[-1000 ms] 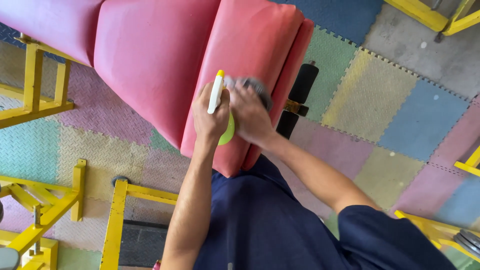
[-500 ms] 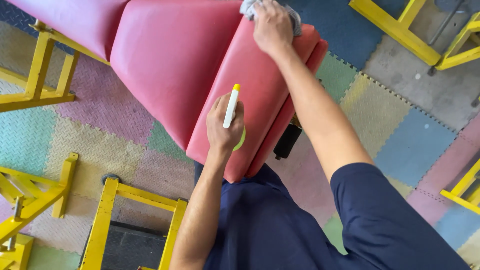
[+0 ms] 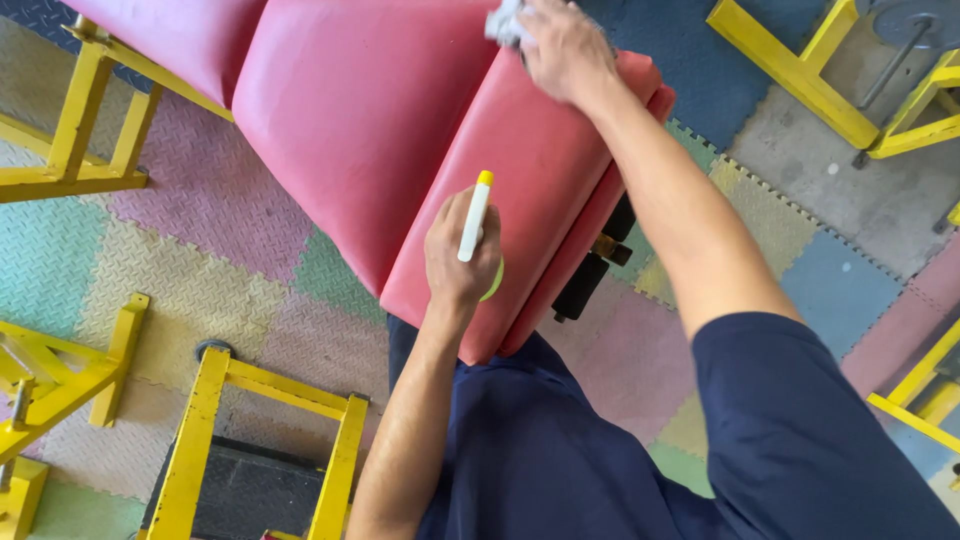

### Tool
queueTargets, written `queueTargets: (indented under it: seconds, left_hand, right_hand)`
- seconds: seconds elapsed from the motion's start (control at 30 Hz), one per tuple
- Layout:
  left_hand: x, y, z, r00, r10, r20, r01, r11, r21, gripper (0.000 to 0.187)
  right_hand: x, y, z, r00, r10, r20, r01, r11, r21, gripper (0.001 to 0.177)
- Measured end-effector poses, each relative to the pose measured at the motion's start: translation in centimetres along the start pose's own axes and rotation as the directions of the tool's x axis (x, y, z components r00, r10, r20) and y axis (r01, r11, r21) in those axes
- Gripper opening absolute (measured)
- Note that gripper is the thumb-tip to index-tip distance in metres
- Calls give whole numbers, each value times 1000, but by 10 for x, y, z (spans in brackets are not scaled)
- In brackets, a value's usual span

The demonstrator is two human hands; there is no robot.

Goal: Cleaning and wiping down various gym machines and pads using a spray bottle and a cloth.

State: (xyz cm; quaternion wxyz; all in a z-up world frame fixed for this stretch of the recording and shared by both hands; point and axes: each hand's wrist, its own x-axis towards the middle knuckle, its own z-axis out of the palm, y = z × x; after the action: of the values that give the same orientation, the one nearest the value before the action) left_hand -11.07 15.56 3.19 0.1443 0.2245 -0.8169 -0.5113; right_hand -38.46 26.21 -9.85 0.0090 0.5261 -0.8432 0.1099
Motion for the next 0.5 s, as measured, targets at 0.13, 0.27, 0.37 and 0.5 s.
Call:
queueTargets:
  seconds: [0.13,0.27,0.37,0.5]
  left_hand:
    - [-3,5,0,998,47,30,-48,998,28,21]
    - [-5,2,2,992,117,39,-118,992,37,21]
    - [-4,-2,4,990,136,39,-138,989,47,18]
    - [-3,0,4,989,126,82,-132,989,66,20]
  right_hand:
    - [25,-21,22,920,390,53,-392,899,195,33]
    - [-6,-91,24,994,106,6,-106,994,-12,30]
    - [-59,-133,-18,1000,5,-4,-5,993,121,38]
    - [-110,-91,-37,996,79,48,-89,959,269,34]
